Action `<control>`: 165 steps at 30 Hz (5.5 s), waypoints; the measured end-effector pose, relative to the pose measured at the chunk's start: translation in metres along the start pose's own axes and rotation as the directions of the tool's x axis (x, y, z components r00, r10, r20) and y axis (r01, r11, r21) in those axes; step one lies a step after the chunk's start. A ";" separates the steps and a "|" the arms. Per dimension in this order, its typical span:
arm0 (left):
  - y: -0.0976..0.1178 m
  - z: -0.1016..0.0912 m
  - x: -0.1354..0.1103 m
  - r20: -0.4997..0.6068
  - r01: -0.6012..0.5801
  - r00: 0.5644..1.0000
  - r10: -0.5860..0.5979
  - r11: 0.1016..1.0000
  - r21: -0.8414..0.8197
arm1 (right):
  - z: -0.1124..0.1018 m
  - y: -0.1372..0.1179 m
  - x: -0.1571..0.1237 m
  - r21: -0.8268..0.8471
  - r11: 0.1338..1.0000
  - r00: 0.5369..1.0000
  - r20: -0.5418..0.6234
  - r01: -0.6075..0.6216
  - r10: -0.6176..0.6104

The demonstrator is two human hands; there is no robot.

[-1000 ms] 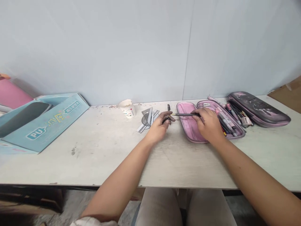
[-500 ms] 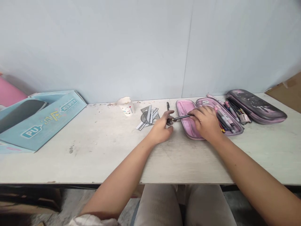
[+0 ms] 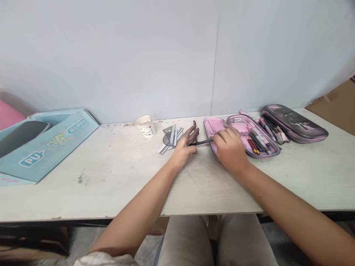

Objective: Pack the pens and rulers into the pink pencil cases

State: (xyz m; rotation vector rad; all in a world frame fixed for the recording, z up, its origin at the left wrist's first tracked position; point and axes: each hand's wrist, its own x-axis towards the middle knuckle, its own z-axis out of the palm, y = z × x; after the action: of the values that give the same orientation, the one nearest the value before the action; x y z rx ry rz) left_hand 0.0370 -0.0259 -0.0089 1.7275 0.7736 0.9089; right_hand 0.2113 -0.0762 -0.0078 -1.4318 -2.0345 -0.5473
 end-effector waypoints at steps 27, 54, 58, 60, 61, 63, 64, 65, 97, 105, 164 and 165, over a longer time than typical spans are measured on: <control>0.033 0.115 0.023 0.399 -0.362 0.915 0.056 0.548 0.754 | -0.016 0.068 -0.033 -0.433 0.724 0.822 -0.072 -0.537 0.566; -0.003 0.011 -0.006 0.014 -0.110 0.986 0.165 0.590 0.800 | 0.022 -0.032 0.042 -0.283 0.959 0.987 0.145 -0.030 0.074; 0.006 0.029 -0.003 0.133 -0.235 0.966 0.224 0.530 0.815 | -0.004 -0.012 0.021 -0.282 0.959 0.994 0.095 -0.028 0.056; 0.011 0.044 0.002 0.209 -0.295 0.952 0.222 0.489 0.821 | -0.015 0.004 0.009 -0.285 0.958 0.994 0.094 -0.033 0.062; 0.014 0.052 0.005 0.244 -0.321 0.945 0.217 0.474 0.820 | -0.019 0.012 0.002 -0.292 0.955 0.993 0.092 -0.044 0.074; 0.020 0.071 0.013 0.296 -0.355 0.935 0.196 0.458 0.815 | -0.027 0.029 -0.011 -0.317 0.945 0.991 0.083 -0.077 0.109; 0.022 0.081 0.017 0.318 -0.366 0.931 0.181 0.454 0.812 | -0.031 0.037 -0.018 -0.333 0.938 0.989 0.078 -0.095 0.127; 0.024 0.090 0.022 0.340 -0.377 0.926 0.165 0.450 0.809 | -0.034 0.046 -0.025 -0.348 0.931 0.987 0.072 -0.111 0.145; 0.014 -0.010 0.003 -0.072 -0.004 0.987 0.143 0.471 0.882 | -0.030 0.088 -0.066 -0.033 0.988 0.984 0.094 -0.148 0.151; -0.021 -0.082 -0.004 -0.449 0.416 0.892 -0.055 0.492 0.765 | 0.002 -0.018 0.022 0.070 0.994 0.968 0.234 0.079 -0.093; 0.006 0.074 0.015 0.096 -0.163 0.984 0.149 0.549 0.820 | 0.010 0.017 -0.004 -0.031 0.917 0.852 0.357 -0.398 0.382; 0.009 0.069 0.013 0.081 -0.160 0.982 0.168 0.539 0.827 | 0.011 0.018 -0.005 -0.025 0.921 0.862 0.344 -0.388 0.372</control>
State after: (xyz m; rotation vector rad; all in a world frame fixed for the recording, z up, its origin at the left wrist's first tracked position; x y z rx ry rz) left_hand 0.1033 -0.0500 -0.0130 2.6839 1.1853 0.6891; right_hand 0.2269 -0.0666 -0.0193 -1.9490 -1.9161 -0.0837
